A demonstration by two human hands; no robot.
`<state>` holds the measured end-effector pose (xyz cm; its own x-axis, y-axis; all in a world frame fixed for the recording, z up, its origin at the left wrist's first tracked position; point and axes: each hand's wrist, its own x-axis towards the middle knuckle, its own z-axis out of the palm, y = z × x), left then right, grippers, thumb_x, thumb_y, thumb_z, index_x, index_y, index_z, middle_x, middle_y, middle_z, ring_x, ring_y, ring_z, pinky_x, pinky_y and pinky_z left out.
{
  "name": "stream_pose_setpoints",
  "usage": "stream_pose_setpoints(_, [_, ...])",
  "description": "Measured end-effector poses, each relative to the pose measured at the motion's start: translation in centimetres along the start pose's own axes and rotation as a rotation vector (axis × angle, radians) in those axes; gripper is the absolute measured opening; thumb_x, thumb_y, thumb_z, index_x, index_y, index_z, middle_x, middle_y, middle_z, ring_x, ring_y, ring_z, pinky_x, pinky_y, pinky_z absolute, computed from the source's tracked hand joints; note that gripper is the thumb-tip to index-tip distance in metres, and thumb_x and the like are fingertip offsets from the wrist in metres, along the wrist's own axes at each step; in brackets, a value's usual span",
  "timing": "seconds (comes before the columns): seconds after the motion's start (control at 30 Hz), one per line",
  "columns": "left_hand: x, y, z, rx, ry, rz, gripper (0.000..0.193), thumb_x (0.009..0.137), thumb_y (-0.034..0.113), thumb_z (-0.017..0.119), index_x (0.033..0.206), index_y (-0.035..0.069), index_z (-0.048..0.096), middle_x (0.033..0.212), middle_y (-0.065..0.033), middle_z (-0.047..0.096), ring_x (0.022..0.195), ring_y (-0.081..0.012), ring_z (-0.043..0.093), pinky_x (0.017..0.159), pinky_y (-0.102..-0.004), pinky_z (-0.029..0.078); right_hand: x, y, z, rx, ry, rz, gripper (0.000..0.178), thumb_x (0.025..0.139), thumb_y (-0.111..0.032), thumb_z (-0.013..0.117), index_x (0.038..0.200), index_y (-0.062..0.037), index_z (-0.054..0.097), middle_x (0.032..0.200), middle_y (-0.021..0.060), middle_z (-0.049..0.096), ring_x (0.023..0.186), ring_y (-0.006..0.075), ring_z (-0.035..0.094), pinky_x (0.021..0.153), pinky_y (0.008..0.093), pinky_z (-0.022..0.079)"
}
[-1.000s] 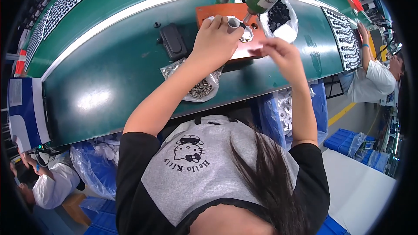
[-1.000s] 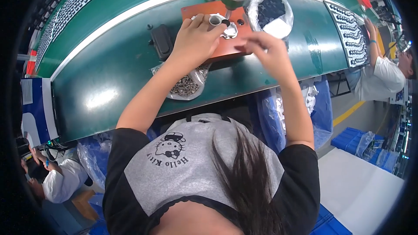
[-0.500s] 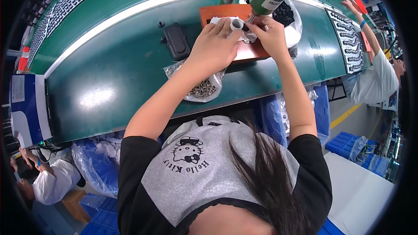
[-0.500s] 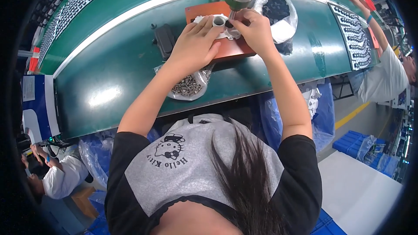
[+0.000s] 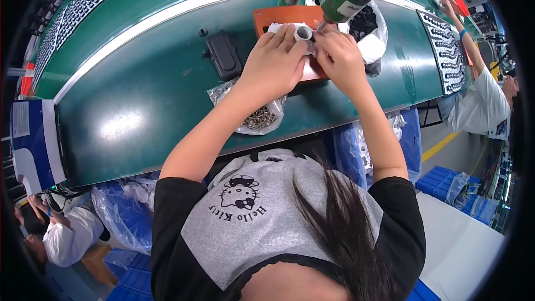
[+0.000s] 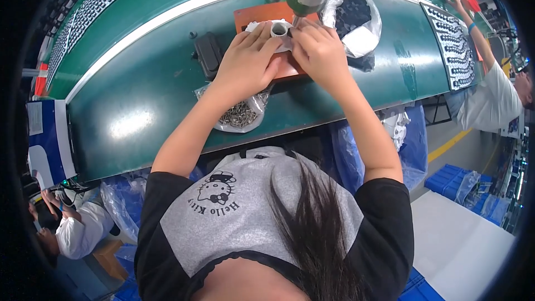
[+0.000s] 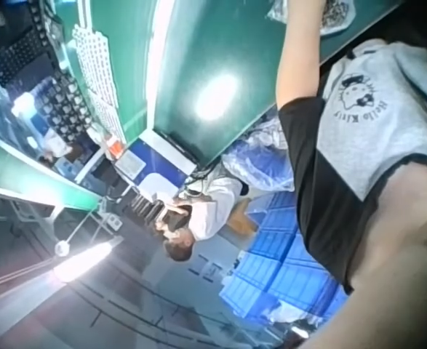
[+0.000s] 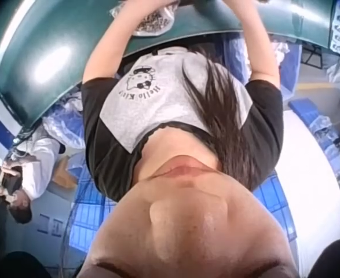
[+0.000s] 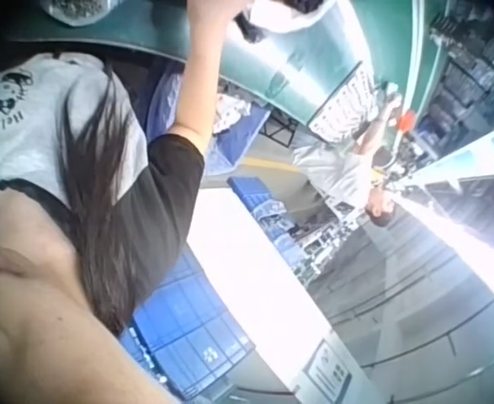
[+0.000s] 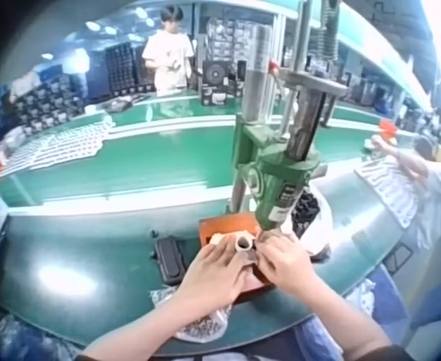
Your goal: Assembling small plastic parts using a manual press on a factory production line.
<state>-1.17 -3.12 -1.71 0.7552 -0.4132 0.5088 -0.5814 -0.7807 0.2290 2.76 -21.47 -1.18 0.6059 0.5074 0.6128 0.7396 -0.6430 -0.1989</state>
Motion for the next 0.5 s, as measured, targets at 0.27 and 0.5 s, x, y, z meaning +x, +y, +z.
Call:
stream_pose_setpoints(0.27, [-0.5,-0.5,-0.1,0.028,0.010,-0.015,0.033,0.081,0.021,0.055,0.108,0.003,0.052,0.123,-0.0241,0.050,0.119,-0.0320,0.045,0.097,-0.0410,0.034,-1.1,2.8,-1.9,0.228,-0.282,0.115,0.029,0.087,-0.024,0.052,0.106,-0.0053,0.063,0.129,0.0187,0.048,0.124,0.0326,0.041,0.101,0.0381,0.031])
stream_pose_setpoints(0.5, [0.4,0.2,-0.2,0.015,0.039,0.061,0.032,0.081,0.023,0.057,0.102,-0.002,0.053,0.118,-0.0259,0.053,0.113,-0.0354,0.050,0.095,-0.0412,0.036,16.2,11.4,-11.4,1.388,0.337,0.536,0.029,0.092,-0.025,0.046,0.106,-0.0024,0.058,0.094,0.0085,0.061,0.080,0.0164,0.057,0.071,0.0283,0.044])
